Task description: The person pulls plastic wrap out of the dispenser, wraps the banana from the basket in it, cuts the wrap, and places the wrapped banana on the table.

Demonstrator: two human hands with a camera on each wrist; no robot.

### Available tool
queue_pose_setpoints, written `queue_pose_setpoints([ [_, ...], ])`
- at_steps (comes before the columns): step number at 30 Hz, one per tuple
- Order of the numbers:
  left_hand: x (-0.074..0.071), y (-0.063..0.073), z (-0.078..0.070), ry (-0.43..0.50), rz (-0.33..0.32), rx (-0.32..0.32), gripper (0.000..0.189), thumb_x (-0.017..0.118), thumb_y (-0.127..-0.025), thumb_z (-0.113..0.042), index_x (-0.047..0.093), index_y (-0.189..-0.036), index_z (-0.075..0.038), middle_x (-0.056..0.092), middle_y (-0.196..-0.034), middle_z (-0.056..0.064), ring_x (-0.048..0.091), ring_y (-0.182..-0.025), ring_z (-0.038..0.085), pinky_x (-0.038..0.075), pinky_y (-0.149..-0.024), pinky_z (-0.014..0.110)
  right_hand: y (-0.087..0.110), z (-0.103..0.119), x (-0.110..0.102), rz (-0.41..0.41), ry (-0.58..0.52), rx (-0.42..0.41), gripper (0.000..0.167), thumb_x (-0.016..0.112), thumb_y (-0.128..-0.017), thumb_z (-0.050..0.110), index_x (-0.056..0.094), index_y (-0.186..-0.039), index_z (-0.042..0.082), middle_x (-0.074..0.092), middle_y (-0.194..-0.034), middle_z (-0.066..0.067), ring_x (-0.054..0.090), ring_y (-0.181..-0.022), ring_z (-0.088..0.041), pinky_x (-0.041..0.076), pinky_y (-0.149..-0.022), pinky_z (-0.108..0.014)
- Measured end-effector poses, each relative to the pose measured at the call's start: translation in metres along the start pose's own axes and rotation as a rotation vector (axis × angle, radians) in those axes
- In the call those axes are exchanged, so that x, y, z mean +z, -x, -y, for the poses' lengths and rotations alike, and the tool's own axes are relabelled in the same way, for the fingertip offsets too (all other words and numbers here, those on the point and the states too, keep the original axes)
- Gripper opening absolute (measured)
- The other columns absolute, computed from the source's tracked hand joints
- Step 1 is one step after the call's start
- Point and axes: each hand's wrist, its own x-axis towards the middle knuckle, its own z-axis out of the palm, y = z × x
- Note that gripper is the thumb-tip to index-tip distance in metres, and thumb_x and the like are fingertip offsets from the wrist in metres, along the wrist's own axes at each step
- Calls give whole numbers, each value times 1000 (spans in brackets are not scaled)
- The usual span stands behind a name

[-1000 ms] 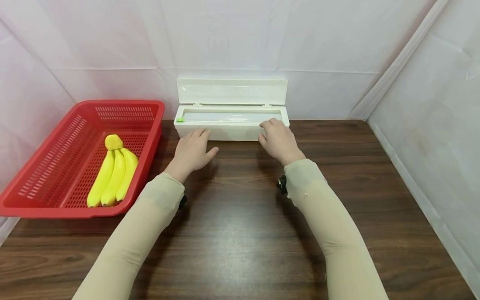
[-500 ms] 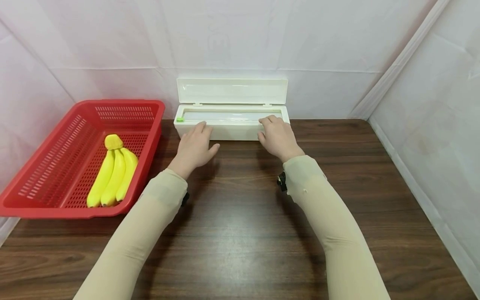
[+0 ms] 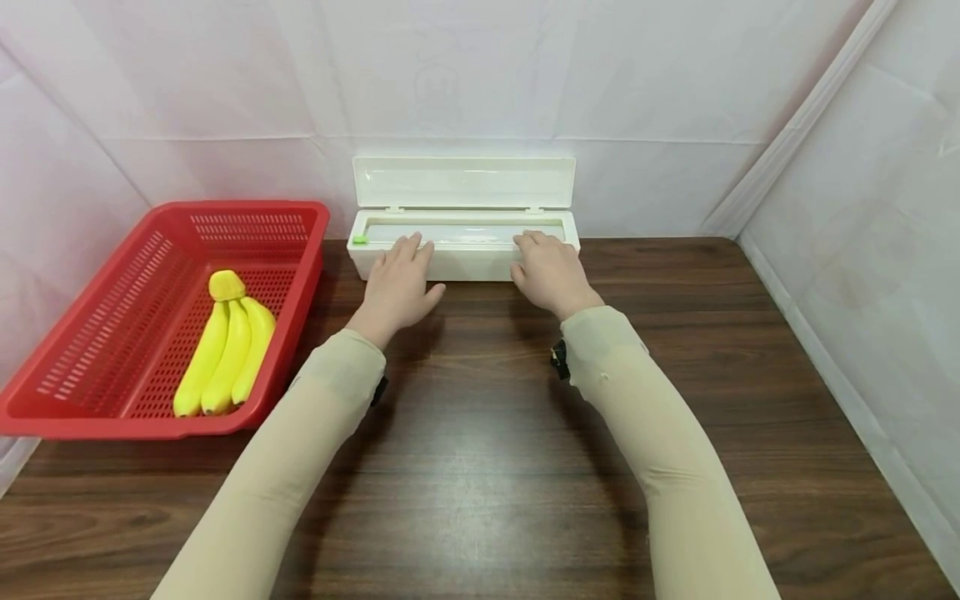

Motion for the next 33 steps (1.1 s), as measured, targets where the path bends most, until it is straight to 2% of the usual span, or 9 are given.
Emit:
queue_pose_setpoints([
  [10, 1, -10, -5, -42, 33, 11, 73, 50, -94, -41, 17, -151, -9, 14, -158, 12, 10, -147, 30, 11, -117, 52, -4, 1, 2, 30, 22, -13, 52, 48, -95, 25, 42, -140, 0, 39, -147, -20, 40, -134, -36, 32, -108, -50],
  [17, 4, -19, -8, -82, 20, 30, 73, 51, -94, -40, 17, -151, -9, 16, -158, 12, 13, -146, 30, 12, -116, 53, -9, 1, 2, 31, 55, -30, 53, 49, -94, 25, 42, -139, -1, 40, -146, -21, 39, -133, -36, 32, -108, -51],
  [25, 3, -25, -13, -98, 40, 54, 73, 52, -94, -38, 18, -151, -8, 28, -153, 11, 26, -142, 29, 12, -114, 57, -11, 1, 0, 153, 56, 4, 63, 52, -94, 31, 31, -146, 1, 27, -153, -19, 25, -142, -35, 19, -113, -56],
  [28, 1, -26, -15, -97, 31, 59, 71, 51, -94, -37, 20, -150, -8, 35, -148, 11, 32, -138, 29, 13, -114, 58, -12, 1, 0, 155, 57, 0, 62, 52, -94, 32, 33, -145, 2, 32, -151, -18, 30, -140, -34, 21, -112, -56],
  [33, 0, -30, -16, -123, 31, 54, 69, 50, -94, -37, 23, -149, -6, 37, -145, 13, 35, -135, 31, 14, -113, 58, -15, 1, 0, 119, 66, -19, 56, 51, -94, 30, 41, -140, 1, 46, -141, -20, 44, -129, -37, 33, -106, -53],
])
